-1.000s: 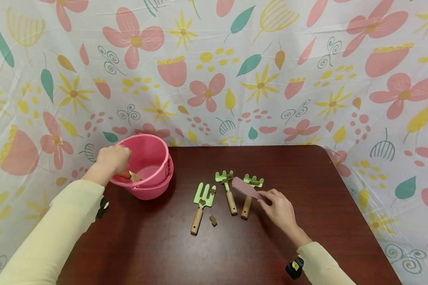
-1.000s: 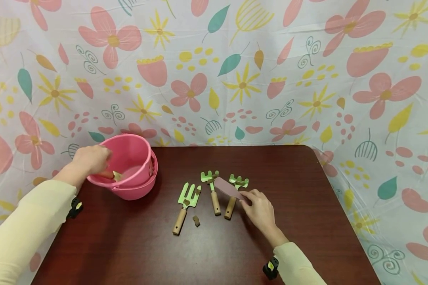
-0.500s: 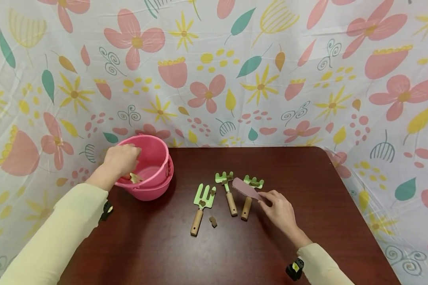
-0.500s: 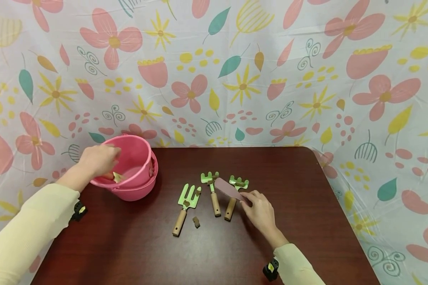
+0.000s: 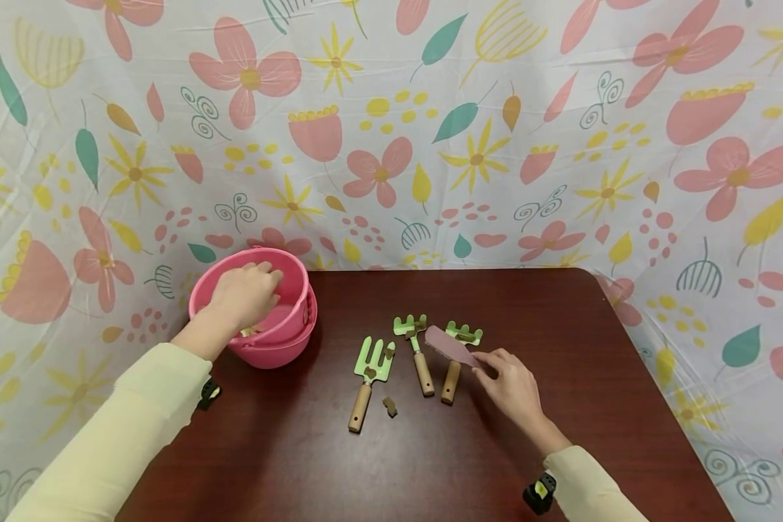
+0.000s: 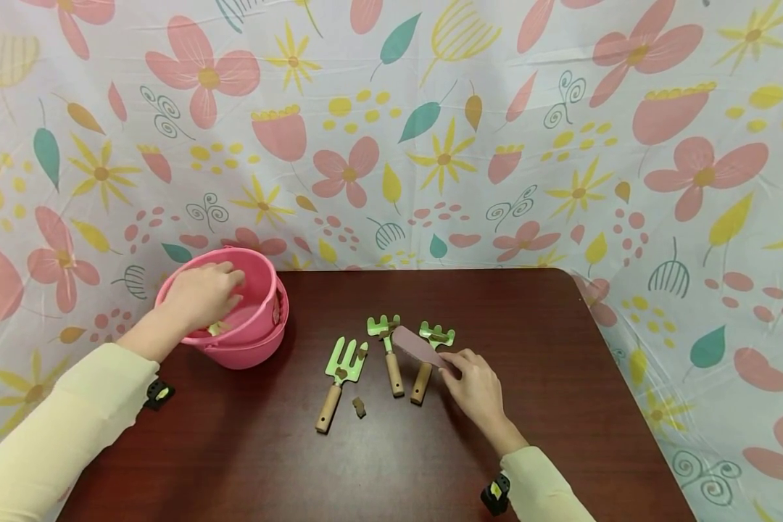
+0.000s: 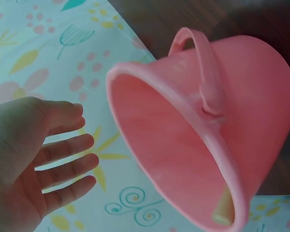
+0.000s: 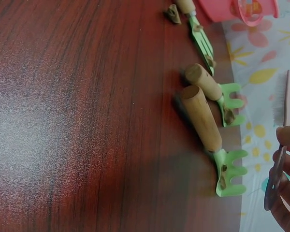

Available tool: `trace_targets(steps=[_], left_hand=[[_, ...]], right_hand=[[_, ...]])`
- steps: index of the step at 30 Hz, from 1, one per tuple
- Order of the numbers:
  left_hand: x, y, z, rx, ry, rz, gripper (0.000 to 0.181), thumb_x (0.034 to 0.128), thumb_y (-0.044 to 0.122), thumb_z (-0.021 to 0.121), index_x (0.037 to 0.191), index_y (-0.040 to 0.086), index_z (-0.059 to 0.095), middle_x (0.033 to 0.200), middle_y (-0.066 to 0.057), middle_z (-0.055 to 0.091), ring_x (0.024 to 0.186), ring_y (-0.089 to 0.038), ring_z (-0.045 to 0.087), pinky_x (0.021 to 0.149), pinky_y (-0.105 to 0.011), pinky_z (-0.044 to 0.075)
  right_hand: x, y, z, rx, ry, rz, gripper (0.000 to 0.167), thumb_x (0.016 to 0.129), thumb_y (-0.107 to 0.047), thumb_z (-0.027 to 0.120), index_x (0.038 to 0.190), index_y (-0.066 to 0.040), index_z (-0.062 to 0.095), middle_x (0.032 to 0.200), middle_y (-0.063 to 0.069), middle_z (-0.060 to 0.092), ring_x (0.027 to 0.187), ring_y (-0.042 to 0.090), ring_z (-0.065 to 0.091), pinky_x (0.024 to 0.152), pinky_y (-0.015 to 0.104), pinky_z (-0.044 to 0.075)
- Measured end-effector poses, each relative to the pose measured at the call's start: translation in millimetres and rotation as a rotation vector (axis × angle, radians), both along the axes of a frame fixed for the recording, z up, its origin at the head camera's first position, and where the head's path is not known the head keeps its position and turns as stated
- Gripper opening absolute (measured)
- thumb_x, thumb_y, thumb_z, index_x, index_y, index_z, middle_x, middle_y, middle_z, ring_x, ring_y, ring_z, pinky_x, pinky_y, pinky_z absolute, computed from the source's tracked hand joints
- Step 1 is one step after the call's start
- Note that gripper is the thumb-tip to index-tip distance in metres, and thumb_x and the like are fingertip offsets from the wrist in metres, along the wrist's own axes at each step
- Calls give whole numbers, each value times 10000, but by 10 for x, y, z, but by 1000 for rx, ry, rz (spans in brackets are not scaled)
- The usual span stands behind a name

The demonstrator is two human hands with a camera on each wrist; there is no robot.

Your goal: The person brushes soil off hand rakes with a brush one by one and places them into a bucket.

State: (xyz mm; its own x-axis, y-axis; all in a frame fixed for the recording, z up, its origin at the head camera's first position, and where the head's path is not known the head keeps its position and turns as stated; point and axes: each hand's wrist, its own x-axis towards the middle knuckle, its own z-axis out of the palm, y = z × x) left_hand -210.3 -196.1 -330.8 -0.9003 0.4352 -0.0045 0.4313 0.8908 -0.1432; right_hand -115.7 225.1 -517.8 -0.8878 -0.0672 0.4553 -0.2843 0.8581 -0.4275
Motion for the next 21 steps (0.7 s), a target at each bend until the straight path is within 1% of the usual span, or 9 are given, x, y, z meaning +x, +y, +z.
trace_targets(steps=[2, 6, 11, 15, 21], left_hand=[[8, 30, -13, 3, 2, -15, 305, 813, 222, 677, 1071, 68, 627, 974, -123, 582, 898, -315, 559, 727, -463, 499], [18, 87, -45, 16, 12, -44, 391, 810, 267, 683, 1151, 90, 611, 1097, -143, 588, 1012, -338, 535, 860, -487, 454], [43, 151, -82, 23, 20, -81, 497, 807, 301, 677, 1248, 100, 565, 1264, -159, 531, 1186, -350, 453, 999, -504, 348], [81, 203, -135, 24, 31, -112, 551, 795, 321, 684, 1280, 101, 541, 1324, -162, 488, 1250, -351, 401, 1046, -507, 289], [130, 299, -259, 47, 53, -144, 601, 782, 348, 689, 1305, 110, 515, 1366, -162, 453, 1290, -348, 367, 1073, -495, 256]], right_hand=[[1, 3, -4, 0, 1, -2, 258, 738, -171, 758, 991, -193, 713, 820, -59, 610, 632, 101, 488, 503, 252, 373], [7, 8, -11, -1, -9, -5, 258, 743, -176, 756, 997, -194, 711, 824, -54, 610, 635, 122, 501, 503, 249, 370], [11, 7, -6, -5, -17, -4, 260, 747, -176, 754, 1004, -188, 710, 828, -42, 613, 637, 152, 519, 501, 247, 365], [13, 4, -1, -4, -8, -3, 263, 742, -170, 757, 1000, -187, 710, 831, -40, 617, 640, 149, 526, 502, 251, 371], [11, 0, 0, 4, -3, -5, 263, 736, -166, 763, 993, -192, 712, 825, -54, 613, 637, 96, 494, 500, 246, 369]])
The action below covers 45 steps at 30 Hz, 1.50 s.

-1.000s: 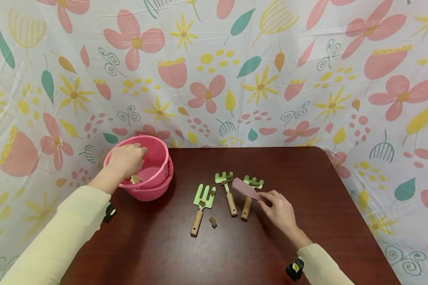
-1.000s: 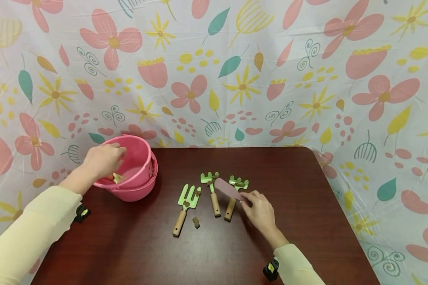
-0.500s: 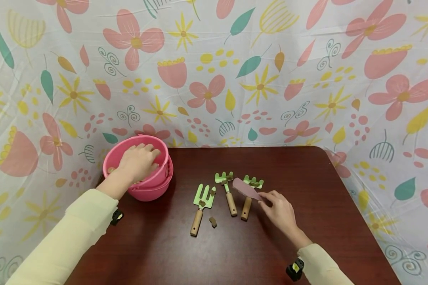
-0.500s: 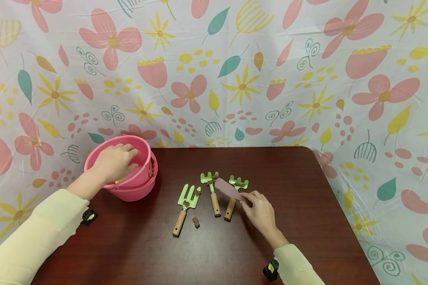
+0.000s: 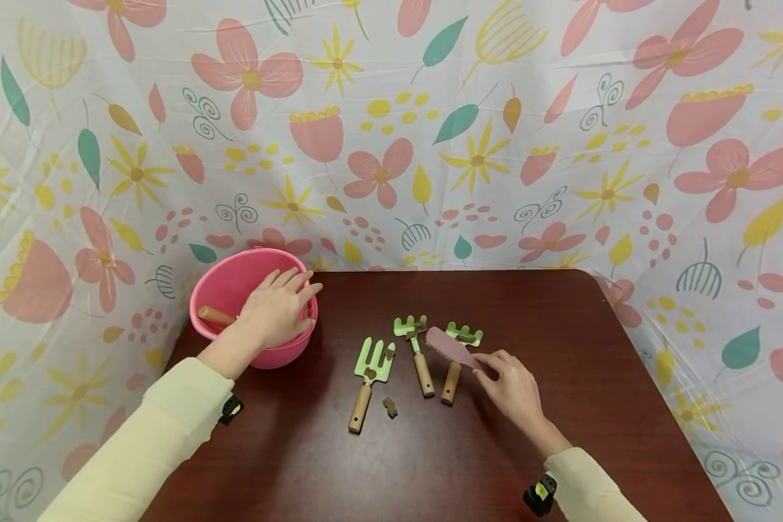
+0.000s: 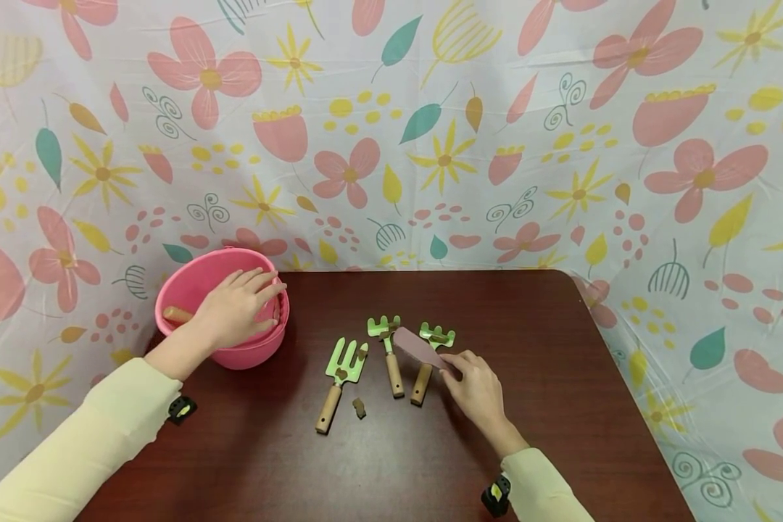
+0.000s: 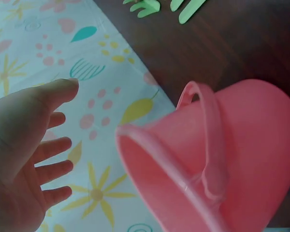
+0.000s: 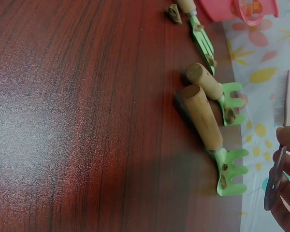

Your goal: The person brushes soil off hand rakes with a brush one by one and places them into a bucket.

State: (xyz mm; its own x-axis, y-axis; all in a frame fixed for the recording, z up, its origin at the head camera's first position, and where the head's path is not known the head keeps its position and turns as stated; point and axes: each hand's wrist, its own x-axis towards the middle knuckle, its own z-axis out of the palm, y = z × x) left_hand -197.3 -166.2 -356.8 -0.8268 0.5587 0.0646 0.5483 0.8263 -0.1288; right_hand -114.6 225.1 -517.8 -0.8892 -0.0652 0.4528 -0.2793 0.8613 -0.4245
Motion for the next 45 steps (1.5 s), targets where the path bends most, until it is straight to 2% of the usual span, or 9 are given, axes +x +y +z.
trace_targets(steps=[8, 17, 21, 29, 37, 45], left_hand=[[30, 131, -176, 59, 47, -70, 626, 779, 376, 691, 1314, 112, 503, 1374, -143, 448, 1278, -343, 390, 1072, -475, 267], [90, 282, -406, 145, 19, -101, 665, 780, 416, 682, 1338, 118, 477, 1414, -144, 397, 1320, -349, 331, 1079, -474, 255], [118, 344, -541, 164, -9, -85, 706, 770, 439, 686, 1360, 129, 450, 1431, -138, 371, 1326, -349, 320, 1079, -488, 245], [157, 414, -779, 160, -37, -48, 730, 770, 468, 667, 1378, 148, 419, 1445, -110, 353, 1300, -344, 365, 1044, -479, 308], [197, 443, -1006, 207, -86, 10, 743, 760, 459, 682, 1380, 148, 415, 1425, -103, 382, 1232, -317, 442, 997, -476, 363], [306, 493, -1254, 203, -113, 76, 751, 741, 489, 678, 1364, 148, 433, 1336, -90, 465, 1147, -296, 500, 898, -458, 427]], right_hand=[[-12, 2, -17, 5, 9, 0, 265, 733, -168, 764, 992, -193, 712, 830, -56, 617, 646, 81, 501, 501, 255, 383], [-23, 10, -23, 5, -1, -5, 264, 744, -182, 755, 1004, -192, 710, 843, -52, 618, 655, 100, 521, 505, 261, 389], [-26, 14, -25, 0, -6, -5, 267, 746, -181, 754, 1009, -186, 709, 848, -46, 620, 656, 116, 527, 504, 260, 386], [-21, 15, -36, -1, 1, 0, 267, 746, -182, 754, 1009, -188, 708, 846, -48, 620, 646, 103, 517, 492, 246, 378], [-18, 24, -62, -7, -12, -9, 268, 750, -183, 750, 1014, -195, 706, 849, -56, 616, 643, 88, 502, 496, 245, 373], [-23, 14, -79, -10, -16, -8, 269, 747, -181, 751, 1012, -200, 706, 846, -53, 616, 656, 100, 517, 511, 264, 389]])
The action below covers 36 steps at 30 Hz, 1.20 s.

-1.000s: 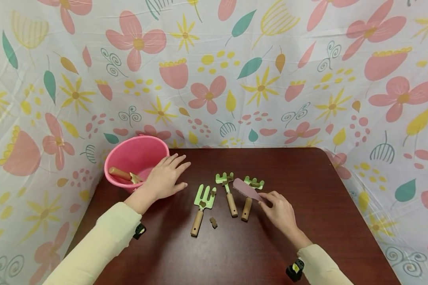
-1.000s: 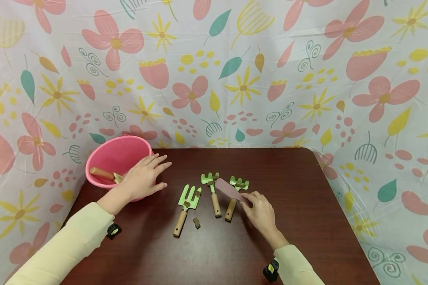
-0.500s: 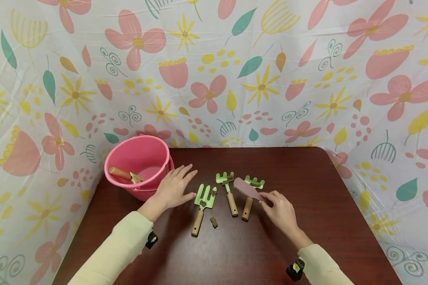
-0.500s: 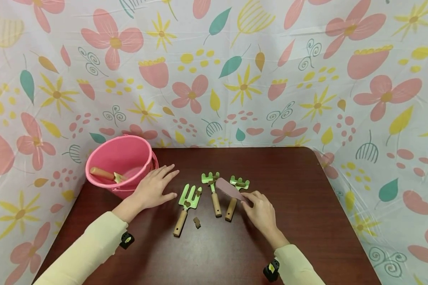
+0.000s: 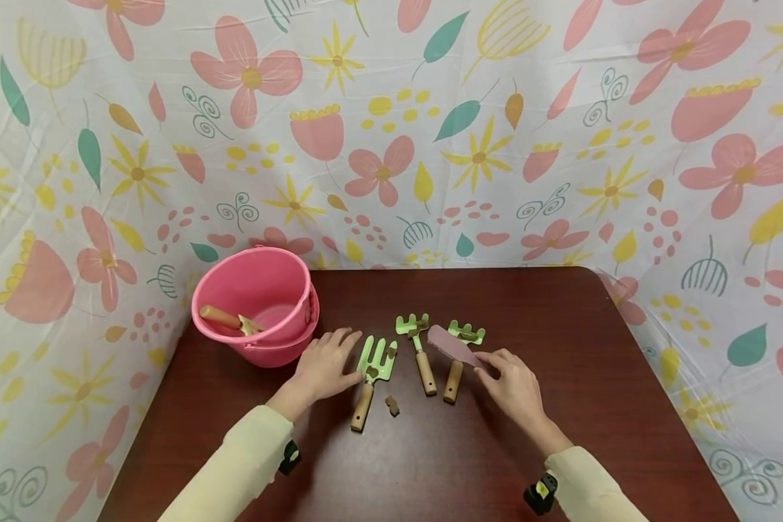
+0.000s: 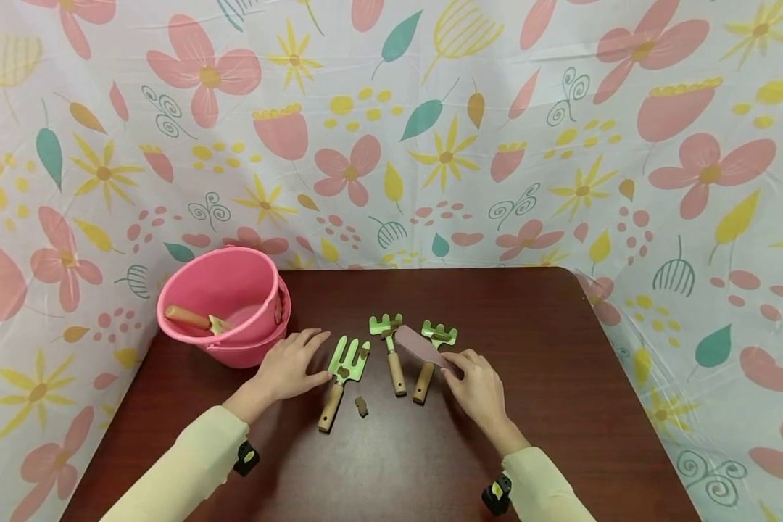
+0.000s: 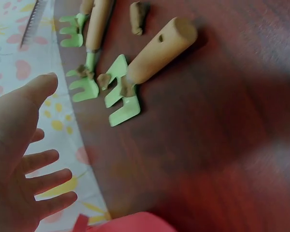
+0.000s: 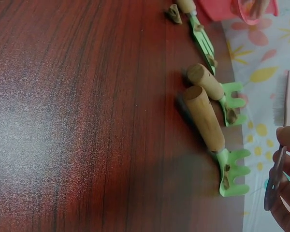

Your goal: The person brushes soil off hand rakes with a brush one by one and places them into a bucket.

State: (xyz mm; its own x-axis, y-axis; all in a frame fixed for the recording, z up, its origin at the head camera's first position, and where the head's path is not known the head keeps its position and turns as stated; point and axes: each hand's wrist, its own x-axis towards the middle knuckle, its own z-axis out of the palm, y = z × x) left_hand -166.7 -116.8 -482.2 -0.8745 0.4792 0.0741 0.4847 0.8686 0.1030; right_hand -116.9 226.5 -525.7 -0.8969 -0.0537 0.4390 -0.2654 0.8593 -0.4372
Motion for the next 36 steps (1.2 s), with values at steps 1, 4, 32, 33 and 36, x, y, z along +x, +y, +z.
trace_targets(steps=[1, 4, 32, 33, 36], left_hand=[[11, 6, -26, -6, -6, 5, 753, 741, 499, 674, 1362, 148, 434, 1322, -89, 474, 1137, -292, 505, 888, -452, 432], [38, 14, -103, -17, -16, 15, 751, 746, 522, 662, 1353, 140, 440, 1287, -87, 494, 1113, -285, 515, 872, -443, 439], [348, 286, -713, -11, -92, 202, 673, 680, 620, 655, 1104, 102, 592, 1006, -84, 545, 831, -254, 570, 595, -408, 490], [357, 296, -721, -7, -95, 211, 666, 680, 614, 659, 1101, 102, 594, 1004, -82, 544, 821, -250, 569, 580, -410, 489], [375, 319, -731, -3, -107, 235, 645, 684, 588, 670, 1099, 100, 595, 1006, -80, 541, 817, -242, 568, 568, -412, 488]], right_hand=[[-2, 3, 0, 1, 1, 1, 269, 747, -180, 751, 1012, -199, 706, 846, -52, 616, 656, 101, 518, 512, 265, 390], [-7, 12, 6, 1, 2, 2, 265, 750, -178, 749, 1011, -195, 706, 843, -52, 615, 652, 94, 512, 509, 261, 387], [-7, 17, 74, 5, -4, -10, 256, 756, -180, 745, 1010, -178, 707, 846, -29, 623, 653, 112, 523, 503, 261, 385], [-5, 17, 73, 4, -6, -11, 257, 756, -182, 746, 1010, -177, 707, 846, -31, 622, 652, 112, 524, 501, 261, 385], [1, 16, 65, 1, -10, -13, 261, 755, -182, 747, 1013, -175, 707, 848, -36, 619, 659, 110, 528, 505, 260, 389]])
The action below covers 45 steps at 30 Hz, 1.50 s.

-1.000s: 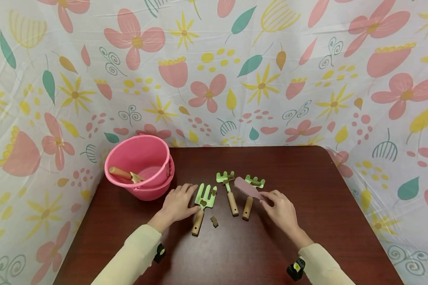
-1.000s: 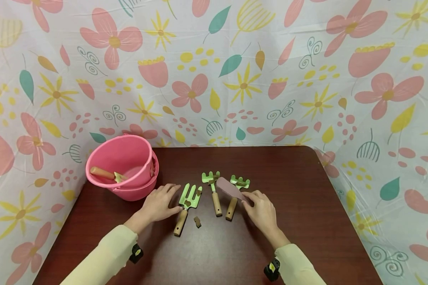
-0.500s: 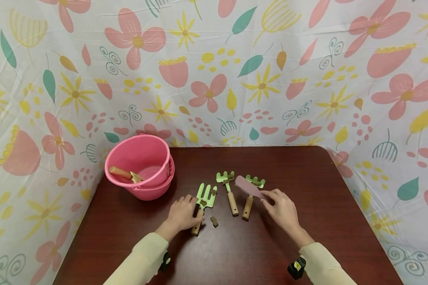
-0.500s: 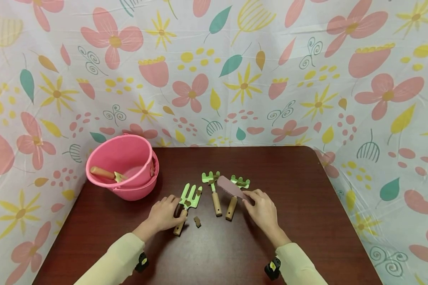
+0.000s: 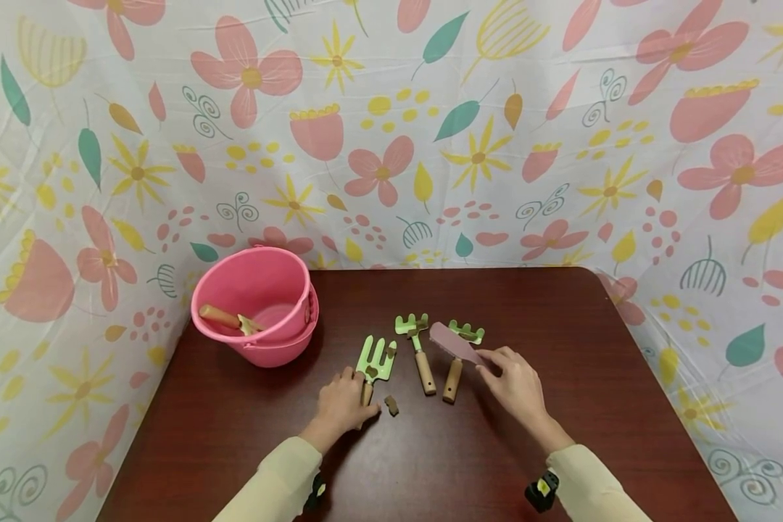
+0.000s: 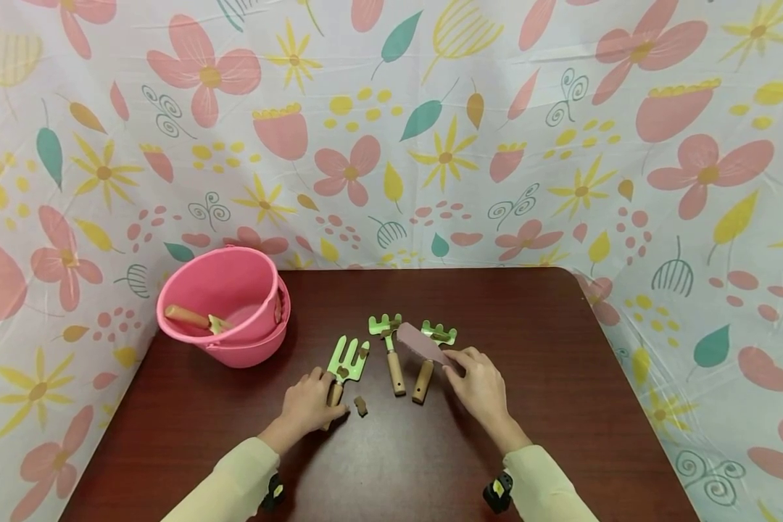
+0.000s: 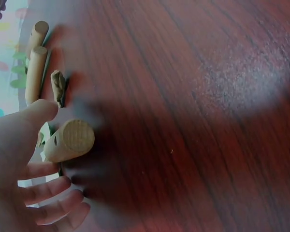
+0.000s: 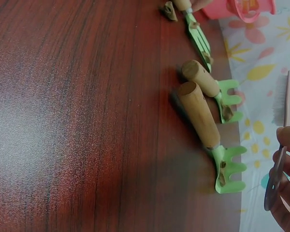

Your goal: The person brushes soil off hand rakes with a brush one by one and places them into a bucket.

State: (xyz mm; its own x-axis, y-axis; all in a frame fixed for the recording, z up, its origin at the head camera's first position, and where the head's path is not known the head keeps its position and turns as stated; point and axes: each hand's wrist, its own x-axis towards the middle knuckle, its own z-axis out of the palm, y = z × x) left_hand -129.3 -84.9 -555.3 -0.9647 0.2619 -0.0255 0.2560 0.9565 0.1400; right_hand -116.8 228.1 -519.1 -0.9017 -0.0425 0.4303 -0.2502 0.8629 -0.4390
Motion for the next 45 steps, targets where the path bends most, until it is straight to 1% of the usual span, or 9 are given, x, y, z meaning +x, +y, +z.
trace_targets(steps=[7, 11, 15, 18, 26, 31, 35, 40, 45], left_hand=[[0, 13, -5, 19, 2, 45, 542, 691, 488, 706, 1058, 99, 620, 975, -71, 557, 797, -244, 582, 556, -410, 484], [-15, -13, -20, 49, 30, 73, 443, 676, 413, 731, 979, 101, 648, 889, -59, 563, 726, -246, 593, 528, -407, 475], [-36, -46, -35, 64, 64, 82, 367, 663, 342, 746, 922, 103, 645, 814, -55, 546, 663, -252, 585, 500, -408, 462], [-49, -67, -35, 73, 79, 99, 335, 651, 293, 749, 911, 114, 639, 791, -61, 542, 641, -272, 591, 492, -419, 456], [-61, -79, -9, 64, 70, 162, 265, 660, 228, 750, 848, 99, 616, 778, -82, 535, 634, -313, 607, 495, -439, 462], [-52, -73, -13, 52, 105, 153, 256, 652, 200, 759, 813, 92, 592, 761, -88, 523, 605, -311, 601, 470, -429, 454], [-53, -68, -12, 47, 113, 147, 197, 687, 172, 730, 791, 92, 584, 727, -86, 521, 588, -313, 600, 455, -423, 450], [-66, -85, -10, 55, 125, 148, 166, 693, 155, 715, 767, 97, 578, 678, -92, 544, 592, -334, 608, 460, -432, 452], [-85, -117, -22, 54, 144, 148, 173, 722, 195, 720, 771, 100, 583, 671, -98, 563, 604, -342, 618, 463, -436, 454]], right_hand=[[2, -4, -30, -3, 7, -2, 264, 751, -177, 749, 1012, -173, 708, 843, -35, 617, 658, 104, 525, 514, 272, 401], [1, -5, -48, -3, 13, 2, 267, 751, -178, 747, 1015, -171, 707, 846, -31, 619, 668, 109, 536, 523, 282, 412], [8, 1, -57, -1, 21, 1, 268, 746, -175, 751, 1011, -172, 709, 844, -32, 619, 670, 107, 540, 522, 284, 416], [10, 5, -59, 1, 23, 1, 269, 746, -177, 752, 1012, -174, 708, 845, -34, 619, 671, 106, 540, 523, 286, 417], [7, 2, -51, 2, 23, 2, 269, 741, -179, 756, 1006, -179, 710, 841, -39, 618, 659, 97, 526, 519, 279, 408], [9, -4, -50, -5, 11, 5, 262, 748, -180, 750, 1007, -183, 708, 846, -23, 625, 672, 139, 553, 531, 295, 414], [15, -5, -51, -12, 3, 10, 260, 754, -177, 745, 1011, -177, 706, 856, -3, 631, 690, 177, 576, 540, 307, 421], [20, -5, -50, -17, 1, 14, 262, 754, -176, 746, 1013, -172, 706, 861, 9, 636, 692, 182, 580, 537, 303, 421], [17, -4, -51, -15, 12, 16, 262, 752, -176, 748, 1010, -172, 706, 859, 9, 636, 687, 173, 579, 534, 306, 426]])
